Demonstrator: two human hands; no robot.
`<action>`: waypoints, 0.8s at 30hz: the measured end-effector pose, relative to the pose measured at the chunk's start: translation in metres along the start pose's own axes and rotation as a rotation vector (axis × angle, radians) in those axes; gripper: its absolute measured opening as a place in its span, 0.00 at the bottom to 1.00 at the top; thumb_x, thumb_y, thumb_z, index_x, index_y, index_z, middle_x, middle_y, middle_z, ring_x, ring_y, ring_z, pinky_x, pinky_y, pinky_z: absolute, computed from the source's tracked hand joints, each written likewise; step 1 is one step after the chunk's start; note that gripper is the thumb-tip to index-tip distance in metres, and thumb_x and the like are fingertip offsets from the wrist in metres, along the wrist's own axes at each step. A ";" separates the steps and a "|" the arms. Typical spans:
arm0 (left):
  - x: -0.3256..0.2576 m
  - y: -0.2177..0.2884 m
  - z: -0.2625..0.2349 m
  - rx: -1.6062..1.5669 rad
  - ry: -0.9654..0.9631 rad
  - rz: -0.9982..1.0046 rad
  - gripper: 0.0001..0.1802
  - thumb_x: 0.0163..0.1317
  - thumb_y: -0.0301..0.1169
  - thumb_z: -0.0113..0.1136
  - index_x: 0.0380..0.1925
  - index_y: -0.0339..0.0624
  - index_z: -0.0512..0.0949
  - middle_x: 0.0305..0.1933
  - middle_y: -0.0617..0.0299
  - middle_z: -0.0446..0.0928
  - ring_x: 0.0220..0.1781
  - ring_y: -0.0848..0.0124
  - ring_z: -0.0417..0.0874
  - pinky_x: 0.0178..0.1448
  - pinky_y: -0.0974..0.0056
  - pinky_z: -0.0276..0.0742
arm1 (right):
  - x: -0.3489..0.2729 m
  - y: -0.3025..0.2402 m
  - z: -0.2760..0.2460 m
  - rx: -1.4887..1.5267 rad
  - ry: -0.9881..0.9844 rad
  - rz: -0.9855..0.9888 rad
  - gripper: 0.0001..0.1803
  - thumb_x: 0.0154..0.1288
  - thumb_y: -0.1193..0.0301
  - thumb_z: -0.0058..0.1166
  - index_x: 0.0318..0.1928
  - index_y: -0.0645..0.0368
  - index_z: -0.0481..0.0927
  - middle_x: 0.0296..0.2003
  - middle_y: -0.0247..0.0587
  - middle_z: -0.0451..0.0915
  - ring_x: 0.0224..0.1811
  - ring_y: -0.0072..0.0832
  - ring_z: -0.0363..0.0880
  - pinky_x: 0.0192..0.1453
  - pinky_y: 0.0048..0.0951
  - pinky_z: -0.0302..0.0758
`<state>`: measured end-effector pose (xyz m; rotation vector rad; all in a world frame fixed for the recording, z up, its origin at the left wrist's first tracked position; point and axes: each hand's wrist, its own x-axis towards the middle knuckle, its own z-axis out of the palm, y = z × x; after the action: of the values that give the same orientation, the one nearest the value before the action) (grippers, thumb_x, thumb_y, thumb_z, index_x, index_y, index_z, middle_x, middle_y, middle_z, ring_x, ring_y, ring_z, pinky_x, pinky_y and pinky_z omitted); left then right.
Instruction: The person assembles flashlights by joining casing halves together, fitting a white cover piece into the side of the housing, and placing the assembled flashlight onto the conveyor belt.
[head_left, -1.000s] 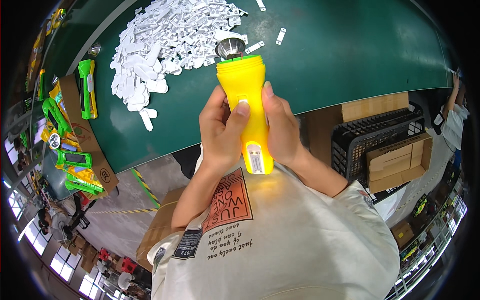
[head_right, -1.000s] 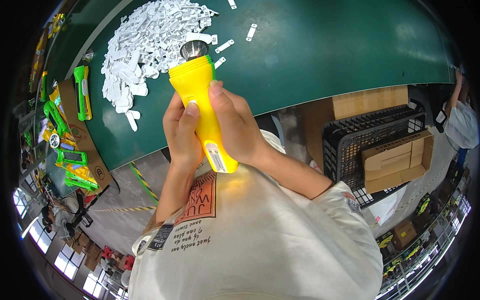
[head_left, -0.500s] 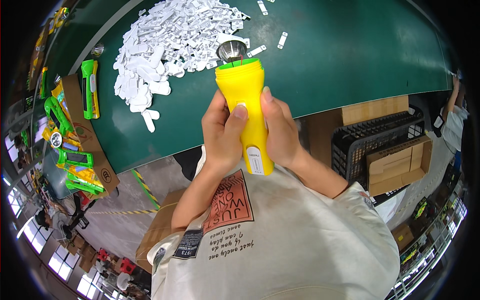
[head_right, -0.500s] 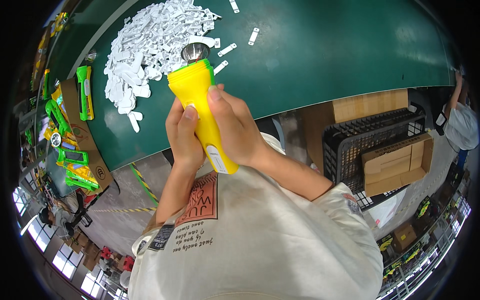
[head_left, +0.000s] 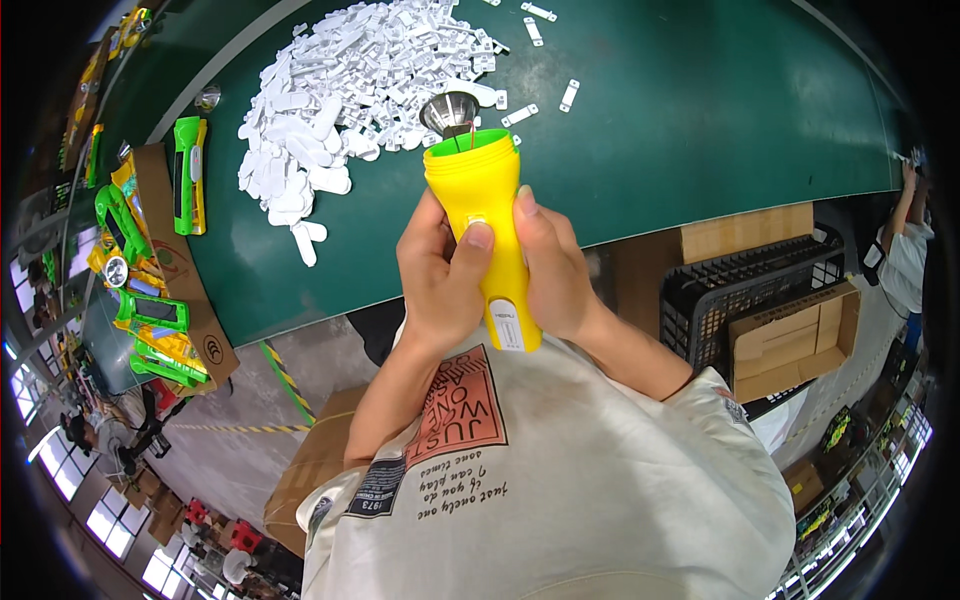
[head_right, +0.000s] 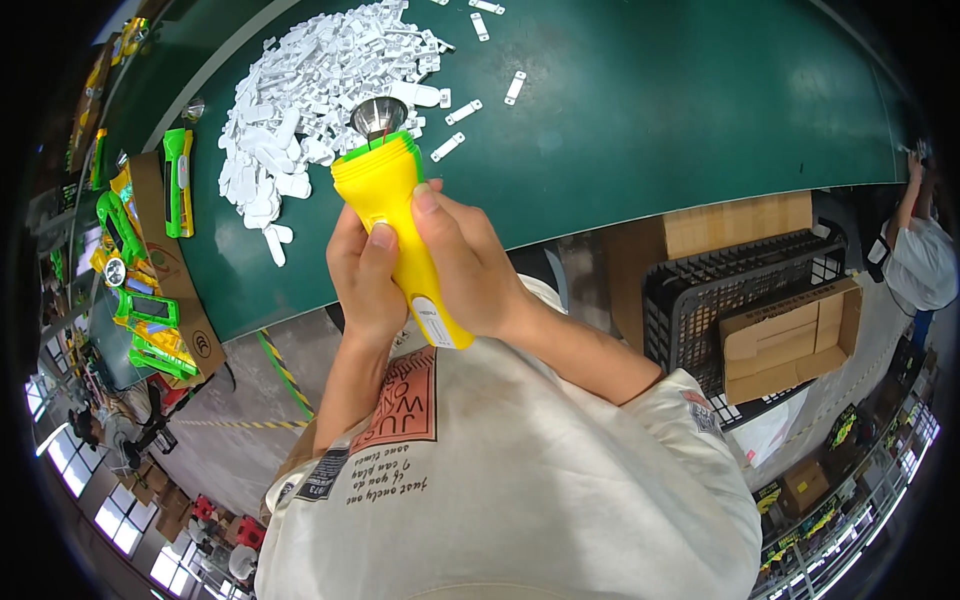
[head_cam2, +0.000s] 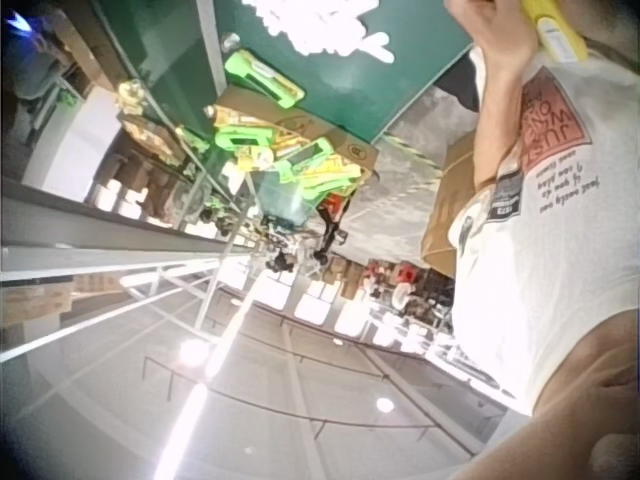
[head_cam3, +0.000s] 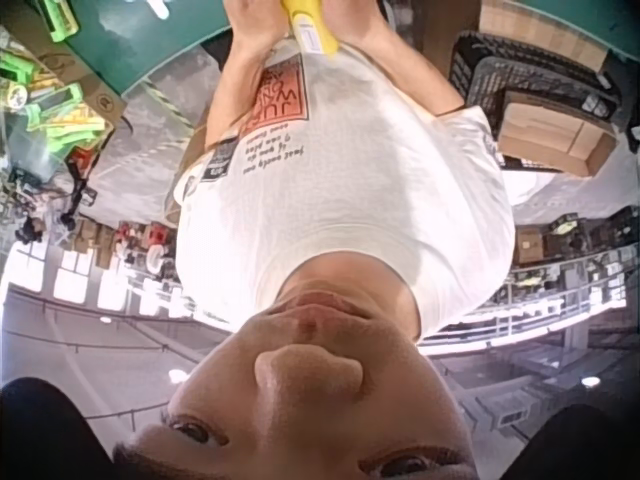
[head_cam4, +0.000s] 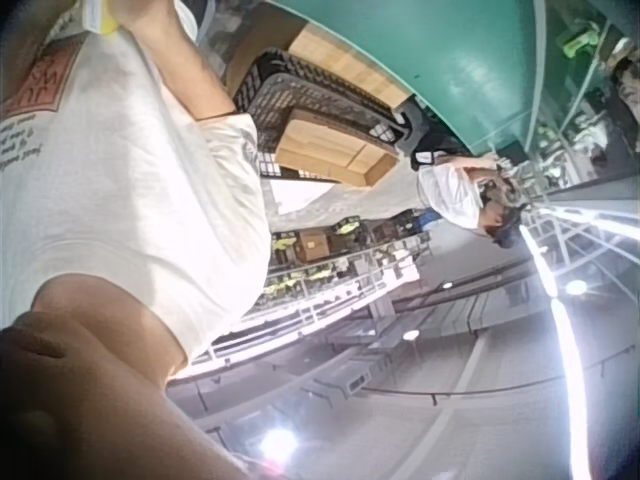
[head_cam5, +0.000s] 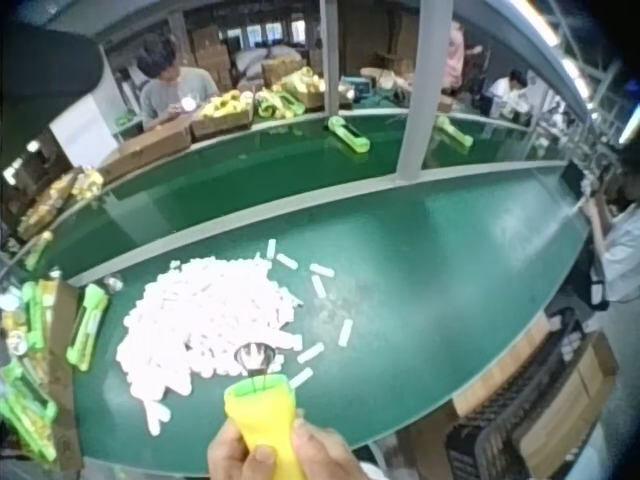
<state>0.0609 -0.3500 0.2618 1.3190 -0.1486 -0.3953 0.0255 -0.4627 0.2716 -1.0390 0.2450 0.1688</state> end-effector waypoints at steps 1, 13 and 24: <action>-0.001 0.002 0.000 -0.006 -0.015 0.020 0.18 0.65 0.29 0.51 0.53 0.32 0.68 0.43 0.61 0.75 0.41 0.79 0.75 0.43 0.73 0.71 | -0.001 -0.001 0.002 0.017 0.034 0.029 0.24 0.75 0.55 0.28 0.42 0.62 0.73 0.31 0.33 0.74 0.32 0.16 0.70 0.36 0.21 0.68; 0.031 0.024 -0.002 0.127 0.271 0.094 0.16 0.69 0.28 0.42 0.52 0.30 0.67 0.44 0.49 0.78 0.43 0.66 0.82 0.46 0.64 0.78 | 0.023 -0.030 -0.004 -0.576 -0.052 -0.290 0.21 0.66 0.60 0.51 0.48 0.66 0.69 0.36 0.55 0.79 0.36 0.47 0.80 0.40 0.37 0.74; 0.074 0.045 -0.022 0.117 0.187 0.170 0.20 0.70 0.30 0.47 0.57 0.30 0.65 0.46 0.52 0.77 0.44 0.72 0.79 0.45 0.69 0.76 | 0.084 -0.081 -0.011 -0.826 -0.250 -0.196 0.23 0.61 0.66 0.59 0.52 0.65 0.71 0.37 0.47 0.79 0.40 0.32 0.78 0.45 0.34 0.73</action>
<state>0.1456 -0.3485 0.2907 1.4394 -0.1270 -0.1193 0.1249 -0.5105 0.3098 -1.8347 -0.1794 0.2261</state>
